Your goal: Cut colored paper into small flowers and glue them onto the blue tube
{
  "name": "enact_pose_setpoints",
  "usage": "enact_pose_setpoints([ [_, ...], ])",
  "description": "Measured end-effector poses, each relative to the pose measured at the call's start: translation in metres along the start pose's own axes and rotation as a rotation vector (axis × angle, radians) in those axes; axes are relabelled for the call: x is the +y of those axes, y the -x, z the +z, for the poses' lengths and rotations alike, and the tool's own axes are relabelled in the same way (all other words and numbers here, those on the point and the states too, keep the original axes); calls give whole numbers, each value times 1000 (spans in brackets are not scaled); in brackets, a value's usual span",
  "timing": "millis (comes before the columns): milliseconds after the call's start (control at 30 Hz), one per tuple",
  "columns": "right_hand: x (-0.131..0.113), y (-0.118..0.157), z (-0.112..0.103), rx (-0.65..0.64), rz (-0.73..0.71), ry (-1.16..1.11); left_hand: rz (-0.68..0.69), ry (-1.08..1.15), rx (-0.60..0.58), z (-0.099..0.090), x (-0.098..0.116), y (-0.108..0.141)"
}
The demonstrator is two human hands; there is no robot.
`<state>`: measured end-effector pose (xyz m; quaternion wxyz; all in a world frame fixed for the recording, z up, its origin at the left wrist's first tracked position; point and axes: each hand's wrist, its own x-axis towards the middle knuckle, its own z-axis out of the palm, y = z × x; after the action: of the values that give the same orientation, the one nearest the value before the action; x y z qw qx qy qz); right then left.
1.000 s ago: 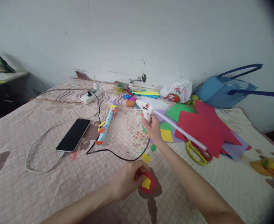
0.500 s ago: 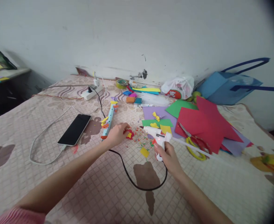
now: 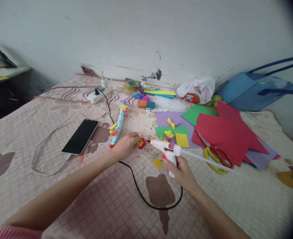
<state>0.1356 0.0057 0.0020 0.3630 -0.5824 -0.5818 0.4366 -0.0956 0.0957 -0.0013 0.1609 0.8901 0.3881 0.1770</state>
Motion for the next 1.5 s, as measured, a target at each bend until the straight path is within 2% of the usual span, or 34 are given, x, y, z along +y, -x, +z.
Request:
enact_pose_setpoints([
  [167,-2,-1,0,-18,11,24,-51,38,55,2,-3,1],
  [467,-8,-5,4,-50,39,32,-421,403,260,-1,-4,-4],
  [567,-12,-4,5,-25,32,-8,-508,623,303,-6,-2,-5],
  [733,-17,-3,4,-4,-21,-5,-611,977,271,-15,8,-8],
  [867,-21,-4,5,8,-85,40,-611,1098,270,-19,19,-8],
  [1067,-25,-3,9,14,-198,103,-600,1140,299,-19,24,-8],
  [1367,-23,-4,8,64,-232,167,-603,1186,270,-18,27,-9],
  [1500,-25,-1,7,41,-239,153,-598,1206,269,-19,27,-9],
])
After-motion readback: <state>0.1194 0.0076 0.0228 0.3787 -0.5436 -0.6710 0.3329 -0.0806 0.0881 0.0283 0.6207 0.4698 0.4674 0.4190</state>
